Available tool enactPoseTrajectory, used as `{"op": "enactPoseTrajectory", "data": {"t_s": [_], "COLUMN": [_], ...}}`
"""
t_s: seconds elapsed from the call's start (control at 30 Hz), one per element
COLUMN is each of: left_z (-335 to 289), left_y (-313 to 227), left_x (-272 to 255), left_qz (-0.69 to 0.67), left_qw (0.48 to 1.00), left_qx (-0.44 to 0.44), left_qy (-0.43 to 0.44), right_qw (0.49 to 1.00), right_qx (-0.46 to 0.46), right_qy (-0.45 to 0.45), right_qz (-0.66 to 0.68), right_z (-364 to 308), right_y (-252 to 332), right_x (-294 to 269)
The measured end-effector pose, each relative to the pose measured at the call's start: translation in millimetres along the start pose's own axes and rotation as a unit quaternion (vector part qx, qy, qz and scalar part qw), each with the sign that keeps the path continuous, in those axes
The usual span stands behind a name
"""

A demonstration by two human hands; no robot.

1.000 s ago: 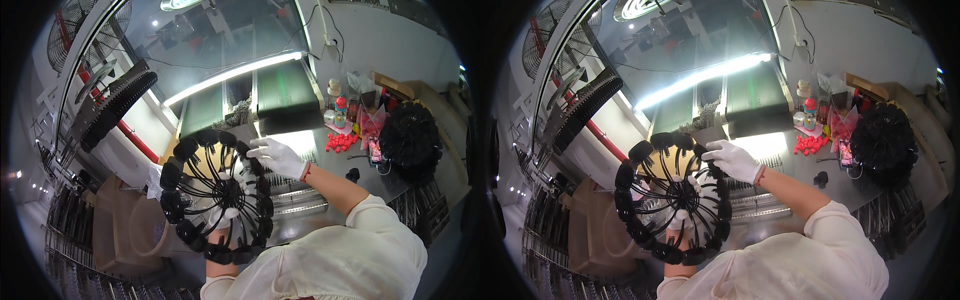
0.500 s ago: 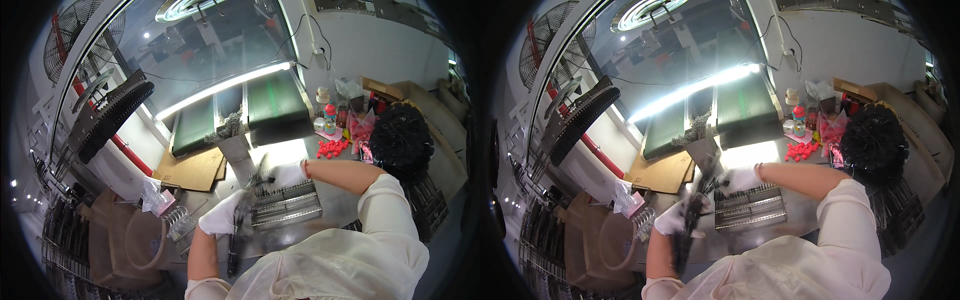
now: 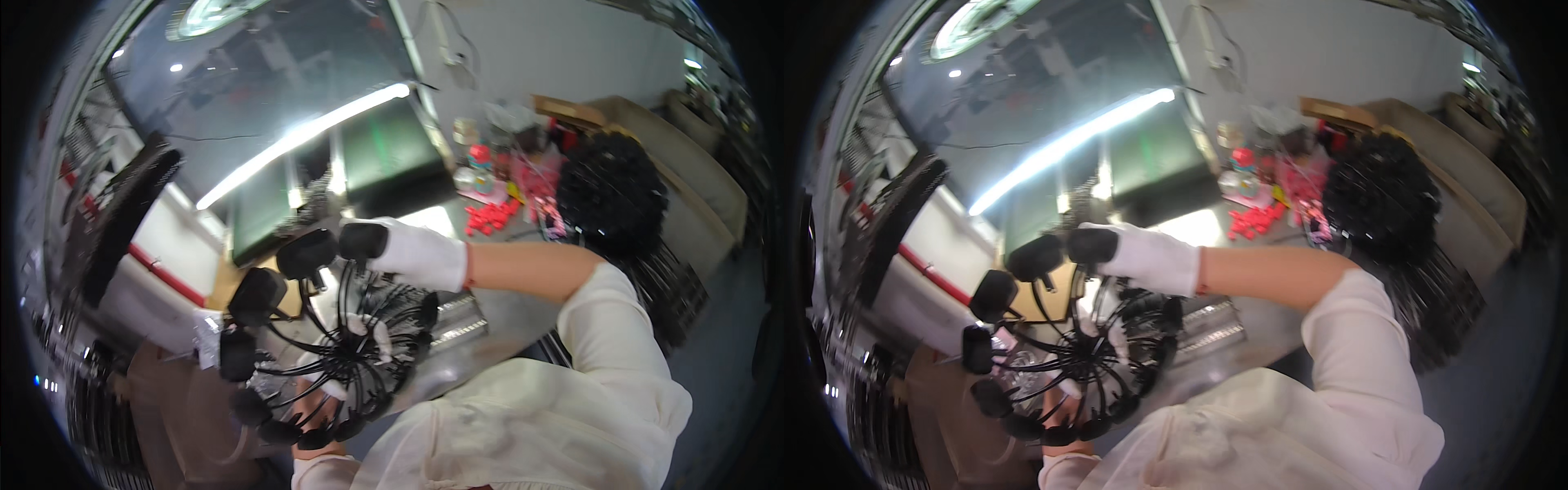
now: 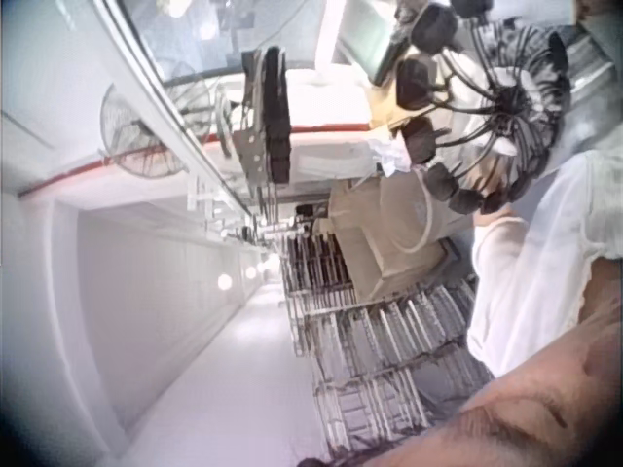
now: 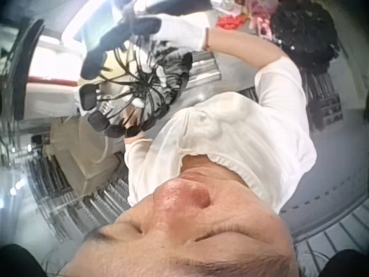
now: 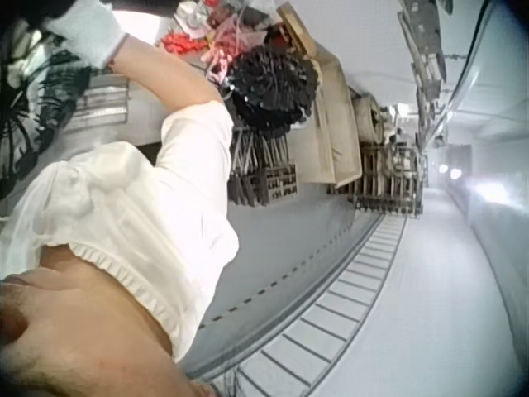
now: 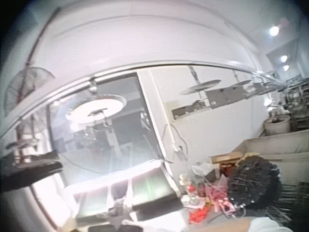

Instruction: The person assembles small black electronic components onto metal racks, then places clear plastic covers over the racks. They repeatedly pick up components, position them on the racks, and secure the covers, working at a cluttered workstation.

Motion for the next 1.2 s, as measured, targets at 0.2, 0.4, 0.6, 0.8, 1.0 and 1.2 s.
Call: {"op": "enactPoseTrajectory", "data": {"t_s": [0.2, 0.4, 0.6, 0.8, 1.0, 1.2], "left_z": [48, 17, 1, 0, -4, 13], "left_y": [-28, -19, -10, 7, 15, 12], "left_x": [9, -58, -57, -41, -34, 15], "left_qz": [0.629, 0.263, 0.318, 0.145, 0.101, 0.062], "left_qw": [0.753, 0.964, 0.945, 0.986, 0.991, 0.991], "left_qx": [0.024, 0.048, 0.072, 0.056, 0.079, -0.003], "left_qy": [0.189, 0.0, -0.015, -0.064, -0.023, 0.115], "right_qw": [0.952, 0.84, 0.761, 0.716, 0.887, 0.879], "right_qx": [0.159, 0.434, 0.488, 0.488, 0.085, -0.303], "right_qy": [0.212, 0.068, -0.023, -0.02, -0.161, -0.062], "right_qz": [-0.153, -0.319, -0.427, -0.498, -0.425, -0.363], "right_z": [-41, -131, -166, -157, -52, 7], "right_y": [-68, -237, -358, -360, -188, -23], "right_x": [-42, -106, -100, -92, -70, -3]}}
Point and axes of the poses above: each hand's wrist, its own z-axis towards the middle knuckle, its own x-axis out of the palm, y = z × x, the point moved 1 cm from there along z, towards the middle knuckle, and after that the axes turned 8 degrees about x, right-handed, at the moved point
